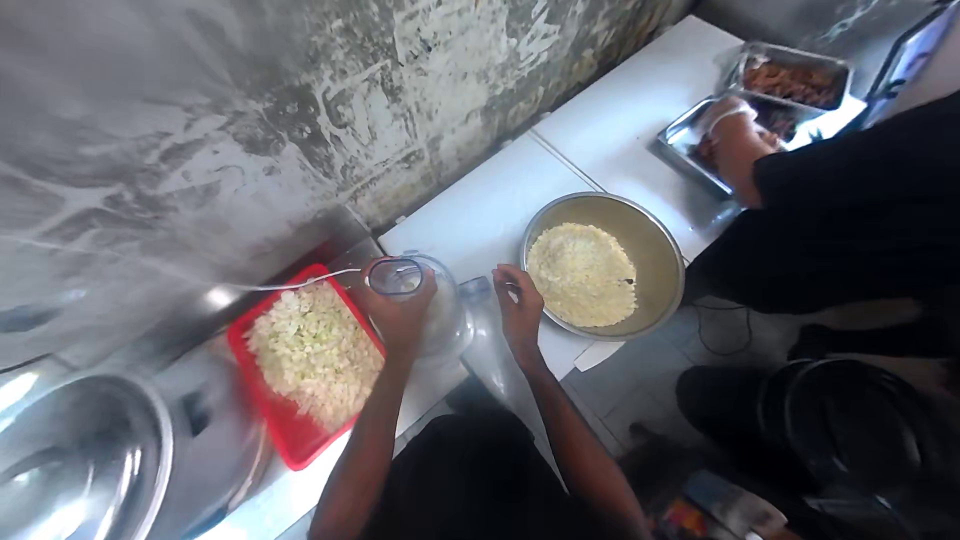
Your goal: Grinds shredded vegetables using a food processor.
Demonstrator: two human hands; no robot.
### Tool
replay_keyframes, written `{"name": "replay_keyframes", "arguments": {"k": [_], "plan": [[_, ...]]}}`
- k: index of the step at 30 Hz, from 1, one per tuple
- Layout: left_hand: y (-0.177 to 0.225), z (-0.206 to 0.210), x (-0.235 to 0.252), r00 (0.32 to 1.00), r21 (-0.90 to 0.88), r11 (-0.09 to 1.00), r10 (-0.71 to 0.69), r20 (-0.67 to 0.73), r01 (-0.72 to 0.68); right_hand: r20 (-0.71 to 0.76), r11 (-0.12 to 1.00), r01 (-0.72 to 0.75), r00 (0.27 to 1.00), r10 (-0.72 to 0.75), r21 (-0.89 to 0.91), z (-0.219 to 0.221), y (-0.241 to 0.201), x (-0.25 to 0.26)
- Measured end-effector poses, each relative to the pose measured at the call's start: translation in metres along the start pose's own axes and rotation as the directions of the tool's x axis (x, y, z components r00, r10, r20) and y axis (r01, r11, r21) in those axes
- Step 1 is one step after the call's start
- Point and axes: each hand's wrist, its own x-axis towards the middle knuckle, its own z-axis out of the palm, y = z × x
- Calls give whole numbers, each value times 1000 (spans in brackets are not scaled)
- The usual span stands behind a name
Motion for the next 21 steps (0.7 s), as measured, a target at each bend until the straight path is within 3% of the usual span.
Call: {"name": "replay_keyframes", "arguments": {"k": [8, 14, 17, 21], "plan": [[5, -2, -10, 1000, 55, 998, -8, -16, 9, 87, 995, -2, 996, 10, -100, 21, 6, 15], [4, 2, -14, 981, 155, 970, -175, -86, 187, 168, 993, -19, 985, 39, -120, 33, 11, 24], [-6, -6, -14, 984, 184, 969, -177, 33, 168, 204, 995, -31, 978, 50, -96, 38, 18, 24], [-13, -17, 5, 927, 213, 961, -236, 292, 178, 272, 995, -42, 960, 64, -86, 46, 23, 25]]}}
